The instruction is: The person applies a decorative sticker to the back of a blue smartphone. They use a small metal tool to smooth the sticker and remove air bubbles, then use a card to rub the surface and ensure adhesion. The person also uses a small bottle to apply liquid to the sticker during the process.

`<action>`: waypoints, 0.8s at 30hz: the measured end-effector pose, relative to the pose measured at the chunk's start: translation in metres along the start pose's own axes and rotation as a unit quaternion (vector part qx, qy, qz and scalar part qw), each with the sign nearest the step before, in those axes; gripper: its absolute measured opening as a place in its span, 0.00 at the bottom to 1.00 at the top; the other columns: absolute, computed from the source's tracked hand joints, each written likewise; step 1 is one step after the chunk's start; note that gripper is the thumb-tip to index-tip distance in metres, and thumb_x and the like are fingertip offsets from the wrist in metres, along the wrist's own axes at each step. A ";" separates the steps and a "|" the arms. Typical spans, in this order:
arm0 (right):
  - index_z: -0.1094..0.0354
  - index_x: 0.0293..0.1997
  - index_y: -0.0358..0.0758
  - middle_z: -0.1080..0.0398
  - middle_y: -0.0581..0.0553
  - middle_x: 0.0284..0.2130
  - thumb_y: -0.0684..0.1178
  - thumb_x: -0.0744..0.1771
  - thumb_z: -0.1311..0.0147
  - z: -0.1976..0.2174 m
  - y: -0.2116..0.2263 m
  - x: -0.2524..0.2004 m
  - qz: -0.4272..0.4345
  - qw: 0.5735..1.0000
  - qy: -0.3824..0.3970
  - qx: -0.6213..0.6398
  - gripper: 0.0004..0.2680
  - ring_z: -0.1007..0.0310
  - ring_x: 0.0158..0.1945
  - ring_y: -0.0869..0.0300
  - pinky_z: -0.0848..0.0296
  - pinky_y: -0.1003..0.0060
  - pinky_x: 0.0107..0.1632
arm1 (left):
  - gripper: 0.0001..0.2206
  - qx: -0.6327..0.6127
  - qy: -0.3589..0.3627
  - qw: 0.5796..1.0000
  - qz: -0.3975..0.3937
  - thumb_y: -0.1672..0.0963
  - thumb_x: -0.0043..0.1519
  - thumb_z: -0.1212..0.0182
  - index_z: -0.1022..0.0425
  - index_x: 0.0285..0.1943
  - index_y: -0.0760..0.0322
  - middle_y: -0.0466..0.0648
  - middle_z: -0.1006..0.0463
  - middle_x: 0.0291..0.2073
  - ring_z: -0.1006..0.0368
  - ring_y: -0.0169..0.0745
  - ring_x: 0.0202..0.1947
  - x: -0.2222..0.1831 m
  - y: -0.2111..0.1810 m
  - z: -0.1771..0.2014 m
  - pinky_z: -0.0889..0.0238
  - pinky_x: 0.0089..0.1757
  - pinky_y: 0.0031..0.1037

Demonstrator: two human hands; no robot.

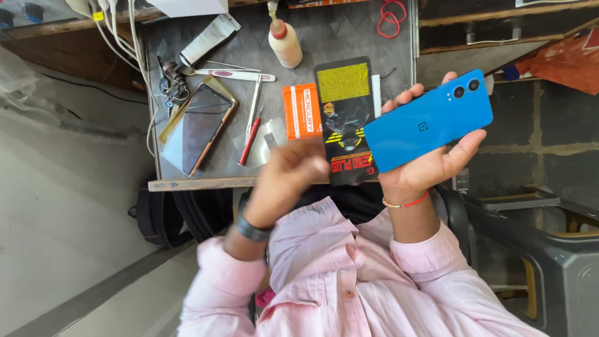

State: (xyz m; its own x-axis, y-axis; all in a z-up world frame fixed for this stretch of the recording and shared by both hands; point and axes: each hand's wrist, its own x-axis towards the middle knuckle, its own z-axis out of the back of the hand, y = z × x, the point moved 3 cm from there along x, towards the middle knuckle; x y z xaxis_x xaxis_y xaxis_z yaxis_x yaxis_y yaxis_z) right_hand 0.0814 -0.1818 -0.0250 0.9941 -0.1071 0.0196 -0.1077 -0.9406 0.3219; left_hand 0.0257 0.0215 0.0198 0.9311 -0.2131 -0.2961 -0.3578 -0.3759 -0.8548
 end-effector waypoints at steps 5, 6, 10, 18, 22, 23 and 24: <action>0.52 0.78 0.52 0.31 0.42 0.50 0.76 0.68 0.58 -0.008 -0.013 -0.018 -0.001 0.999 0.020 -0.034 0.31 0.31 0.50 0.54 0.29 0.54 0.55 | 0.09 -0.050 -0.016 0.998 0.020 0.63 0.62 0.36 0.23 0.50 0.74 0.49 0.17 0.38 0.20 0.34 0.35 0.008 0.044 -0.011 0.23 0.38 0.26; 0.53 0.78 0.52 0.32 0.42 0.49 0.76 0.68 0.57 -0.010 -0.012 -0.019 0.003 0.999 0.024 -0.041 0.31 0.31 0.50 0.54 0.29 0.53 0.55 | 0.08 -0.044 -0.031 0.999 0.004 0.64 0.63 0.36 0.22 0.50 0.75 0.50 0.17 0.39 0.20 0.34 0.35 0.010 0.047 -0.015 0.23 0.37 0.26; 0.54 0.78 0.55 0.33 0.42 0.50 0.77 0.68 0.57 -0.010 -0.010 -0.022 0.034 0.997 0.031 -0.060 0.31 0.31 0.50 0.53 0.28 0.50 0.55 | 0.07 0.012 -0.079 0.995 -0.067 0.64 0.66 0.37 0.22 0.50 0.75 0.50 0.17 0.38 0.21 0.33 0.36 0.015 0.050 -0.025 0.23 0.35 0.24; 0.56 0.78 0.55 0.32 0.39 0.51 0.77 0.68 0.60 -0.004 -0.019 -0.023 0.028 0.998 0.017 -0.046 0.31 0.31 0.50 0.51 0.27 0.49 0.53 | 0.06 0.064 -0.126 0.985 -0.094 0.63 0.66 0.38 0.24 0.50 0.73 0.49 0.18 0.36 0.22 0.30 0.32 0.012 0.053 -0.026 0.25 0.33 0.22; 0.56 0.79 0.52 0.32 0.39 0.50 0.77 0.69 0.61 0.001 -0.019 -0.020 0.033 0.998 0.010 -0.044 0.32 0.31 0.49 0.51 0.28 0.48 0.52 | 0.07 0.036 -0.082 0.994 -0.065 0.64 0.64 0.37 0.27 0.49 0.72 0.48 0.18 0.36 0.22 0.30 0.32 0.007 0.054 -0.028 0.24 0.35 0.22; 0.56 0.79 0.52 0.33 0.39 0.50 0.78 0.69 0.61 0.003 -0.018 -0.019 0.036 0.998 0.009 -0.043 0.32 0.31 0.49 0.51 0.28 0.49 0.52 | 0.08 0.030 -0.065 0.995 -0.064 0.65 0.64 0.36 0.28 0.49 0.71 0.47 0.19 0.36 0.21 0.29 0.33 0.007 0.054 -0.028 0.23 0.36 0.22; 0.57 0.79 0.52 0.33 0.39 0.50 0.78 0.68 0.61 0.004 -0.018 -0.019 0.036 0.998 0.012 -0.040 0.32 0.31 0.50 0.51 0.27 0.48 0.53 | 0.08 0.034 -0.064 0.996 -0.055 0.65 0.63 0.36 0.27 0.49 0.71 0.47 0.19 0.36 0.22 0.29 0.32 0.007 0.055 -0.027 0.24 0.35 0.22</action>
State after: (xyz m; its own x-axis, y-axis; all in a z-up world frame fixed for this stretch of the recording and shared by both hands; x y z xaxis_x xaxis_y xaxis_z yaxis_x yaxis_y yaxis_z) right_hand 0.0644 -0.1636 -0.0347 0.9839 -0.1651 0.0678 -0.1785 -0.9019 0.3935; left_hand 0.0109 -0.0251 -0.0178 0.9674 -0.0553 -0.2473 -0.2515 -0.3280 -0.9106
